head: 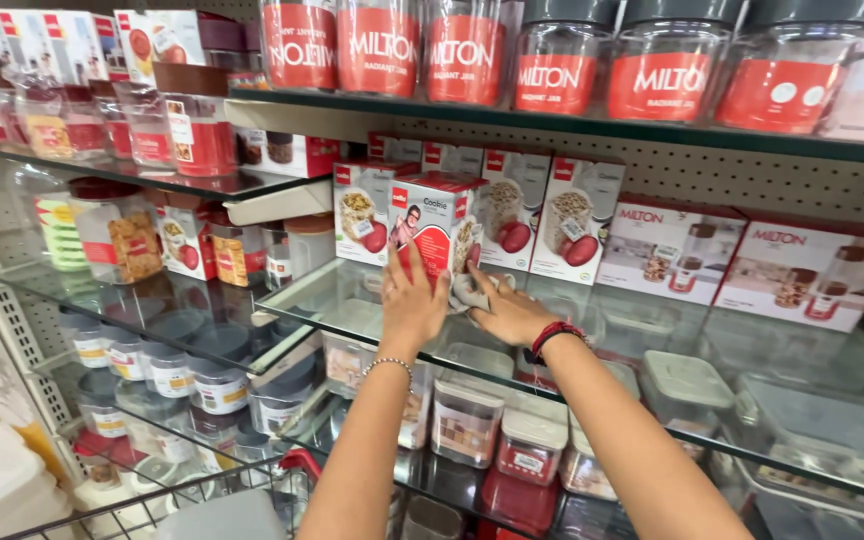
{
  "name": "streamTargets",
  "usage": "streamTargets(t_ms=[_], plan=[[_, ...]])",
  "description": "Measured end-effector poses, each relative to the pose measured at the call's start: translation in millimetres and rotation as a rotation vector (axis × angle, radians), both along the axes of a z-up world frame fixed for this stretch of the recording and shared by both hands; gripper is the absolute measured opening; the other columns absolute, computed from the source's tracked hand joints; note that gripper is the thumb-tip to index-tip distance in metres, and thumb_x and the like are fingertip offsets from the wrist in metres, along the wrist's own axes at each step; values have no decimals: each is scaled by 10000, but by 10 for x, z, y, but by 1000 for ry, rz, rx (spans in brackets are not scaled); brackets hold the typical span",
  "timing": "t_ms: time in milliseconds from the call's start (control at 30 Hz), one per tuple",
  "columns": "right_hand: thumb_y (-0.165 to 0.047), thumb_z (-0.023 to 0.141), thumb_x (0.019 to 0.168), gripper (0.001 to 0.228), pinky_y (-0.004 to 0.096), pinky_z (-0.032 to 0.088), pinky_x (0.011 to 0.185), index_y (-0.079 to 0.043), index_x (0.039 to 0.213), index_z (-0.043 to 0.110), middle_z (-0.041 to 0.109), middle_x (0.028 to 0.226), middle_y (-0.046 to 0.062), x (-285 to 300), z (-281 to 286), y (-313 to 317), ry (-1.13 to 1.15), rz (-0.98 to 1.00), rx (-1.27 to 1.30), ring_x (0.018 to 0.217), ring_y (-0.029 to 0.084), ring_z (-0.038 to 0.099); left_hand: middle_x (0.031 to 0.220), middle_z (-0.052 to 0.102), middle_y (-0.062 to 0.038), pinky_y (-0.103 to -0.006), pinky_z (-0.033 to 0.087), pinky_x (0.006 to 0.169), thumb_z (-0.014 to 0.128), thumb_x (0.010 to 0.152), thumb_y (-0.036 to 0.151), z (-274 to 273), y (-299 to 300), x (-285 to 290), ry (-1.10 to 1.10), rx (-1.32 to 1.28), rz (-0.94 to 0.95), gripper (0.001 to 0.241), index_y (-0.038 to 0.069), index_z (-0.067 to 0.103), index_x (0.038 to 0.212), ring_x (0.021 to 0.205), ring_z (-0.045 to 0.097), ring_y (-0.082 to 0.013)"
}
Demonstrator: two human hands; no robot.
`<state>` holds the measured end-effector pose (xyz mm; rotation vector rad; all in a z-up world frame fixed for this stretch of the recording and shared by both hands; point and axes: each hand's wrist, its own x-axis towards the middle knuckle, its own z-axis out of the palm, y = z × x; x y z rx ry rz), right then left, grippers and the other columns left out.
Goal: Selecting, wiping, and placing various kitchen storage containers and boxes into a shopping cart.
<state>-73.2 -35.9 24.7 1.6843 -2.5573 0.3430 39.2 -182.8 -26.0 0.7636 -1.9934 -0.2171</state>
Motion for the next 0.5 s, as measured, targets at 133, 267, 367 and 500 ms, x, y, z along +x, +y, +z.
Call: streamTargets(t_ms=[133, 267, 367, 500], plan=[[-542, 468, 932, 874, 513, 245, 1231, -393, 1640, -23, 143, 1663, 261, -196, -52, -237, -6, 5, 8, 1491, 485, 283, 1665, 107, -311, -513, 280, 1208, 515, 947, 372, 67, 131, 126, -70, 98, -77, 916, 93, -10, 1643, 1406, 404, -476], [-546, 475, 916, 863, 480, 275, 1223, -375, 1635, 28, 105, 1670, 272, -410, -144, -492, 4, 1, -15, 1479, 493, 288, 1659, 128, -256, -532, 238, 1214, 550, 933, 339, 68, 93, 89, -256, 133, -23, 930, 142, -14, 1646, 1414, 403, -438], [-542, 476, 922, 857, 472, 277, 1221, -369, 1641, 43, 105, 1662, 283, -497, -154, -642, 27, -8, -6, 1486, 493, 273, 1672, 127, -201, -525, 244, 1187, 557, 930, 353, 106, 28, 46, -369, 129, 8, 916, 188, -2, 1637, 1441, 363, -407], [-541, 474, 893, 857, 472, 304, 1223, -393, 1635, 72, 165, 1688, 190, -332, -34, -601, -19, -79, 32, 1483, 437, 360, 1693, 168, -123, -489, 271, 1168, 543, 928, 360, 96, -121, 34, -446, 84, 20, 889, 252, 30, 1646, 1455, 344, -366]])
